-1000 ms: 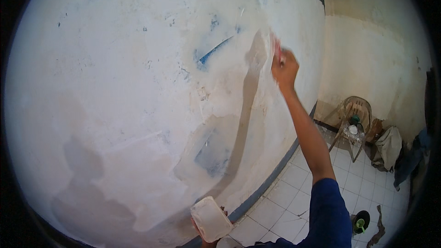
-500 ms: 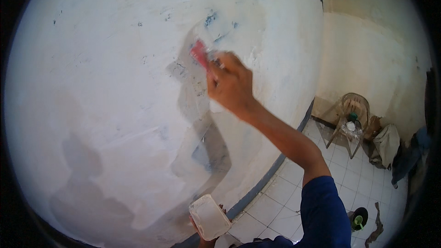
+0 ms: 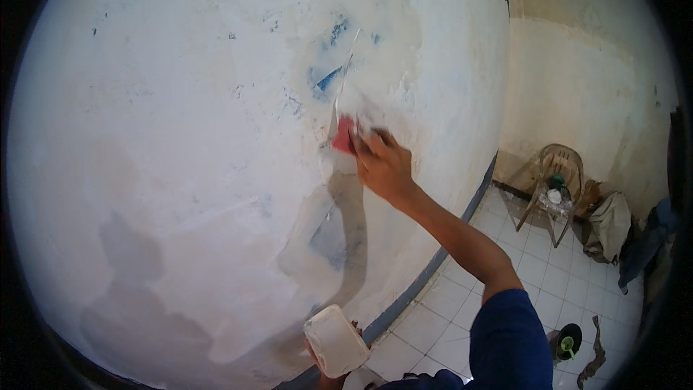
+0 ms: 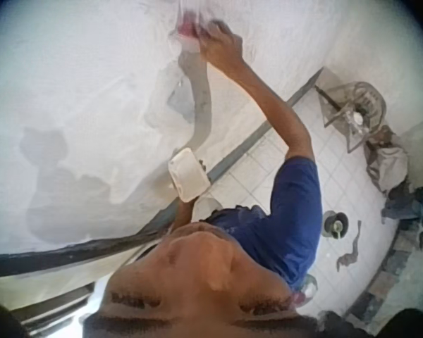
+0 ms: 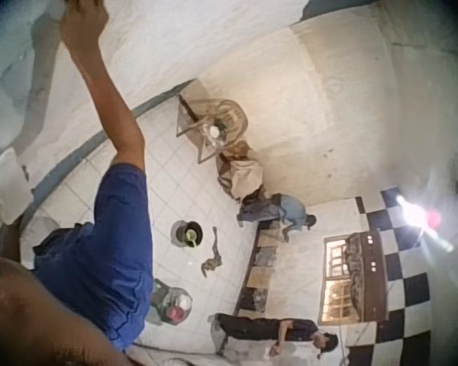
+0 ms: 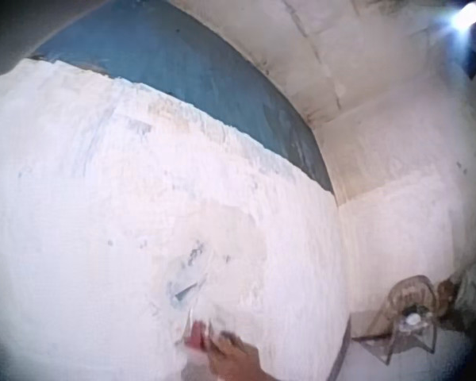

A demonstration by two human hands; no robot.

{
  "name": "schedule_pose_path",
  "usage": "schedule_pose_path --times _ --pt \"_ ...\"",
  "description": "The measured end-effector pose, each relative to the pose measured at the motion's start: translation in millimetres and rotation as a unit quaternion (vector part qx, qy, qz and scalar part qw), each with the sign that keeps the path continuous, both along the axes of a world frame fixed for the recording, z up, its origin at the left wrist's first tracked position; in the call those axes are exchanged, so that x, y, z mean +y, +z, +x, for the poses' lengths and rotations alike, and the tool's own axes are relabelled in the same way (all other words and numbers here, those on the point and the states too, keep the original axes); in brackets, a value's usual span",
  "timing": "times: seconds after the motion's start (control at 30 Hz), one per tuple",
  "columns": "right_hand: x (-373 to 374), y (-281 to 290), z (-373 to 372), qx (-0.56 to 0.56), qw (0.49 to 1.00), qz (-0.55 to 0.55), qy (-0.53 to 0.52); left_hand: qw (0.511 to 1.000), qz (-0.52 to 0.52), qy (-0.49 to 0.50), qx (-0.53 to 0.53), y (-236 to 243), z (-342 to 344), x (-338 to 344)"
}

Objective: The person applies white putty to a damaged area of a wall using a red-handled scraper, frequently refilling the scraper from a small plastic container held in their other hand.

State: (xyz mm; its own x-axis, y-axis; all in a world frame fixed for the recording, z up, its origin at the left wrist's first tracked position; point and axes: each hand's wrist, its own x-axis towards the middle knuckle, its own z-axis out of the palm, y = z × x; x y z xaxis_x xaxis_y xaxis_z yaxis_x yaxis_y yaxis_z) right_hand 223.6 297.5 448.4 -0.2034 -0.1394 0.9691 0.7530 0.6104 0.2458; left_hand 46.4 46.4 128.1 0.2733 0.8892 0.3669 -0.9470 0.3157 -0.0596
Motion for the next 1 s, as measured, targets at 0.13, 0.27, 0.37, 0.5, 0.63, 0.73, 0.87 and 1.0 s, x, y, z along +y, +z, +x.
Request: schedule_pose_path --times 0.13,0.27,0.37,0.5,0.63,0.73,0.87,1.0 --pt "-15 -10 45 0.079 0.993 -0.028 0.086 0.995 -0.100 0.017 0.021 7 -1 -8" --pt "44 62 80 0.270 0.962 -0.039 0.030 0.980 -0.094 0.065 0.162 19 2 -10" --pt "52 72 60 0.258 0.966 -0.017 -0.001 0.992 -0.125 -0.004 0.008 7 1 -9" --pt "2 49 -16 0.150 0.988 -0.047 -0.009 0.996 -0.042 0.057 -0.056 -16 10 -7" --pt "-80 18 -61 0.053 0.989 -0.039 0.132 0.999 -0.027 0.018 0.008 -2 3 -9" --pt "-92 20 -44 0.040 0.983 -0.054 0.173 0.998 -0.047 -0.045 0.023 -8 -3 -5" --pt "-49 46 -11 0.163 0.985 0.030 0.046 0.998 -0.053 0.001 0.018 -4 5 -8" --pt "-20 4 -19 0.058 0.998 0.000 0.018 0.996 -0.089 0.001 -0.026 -3 2 -9"
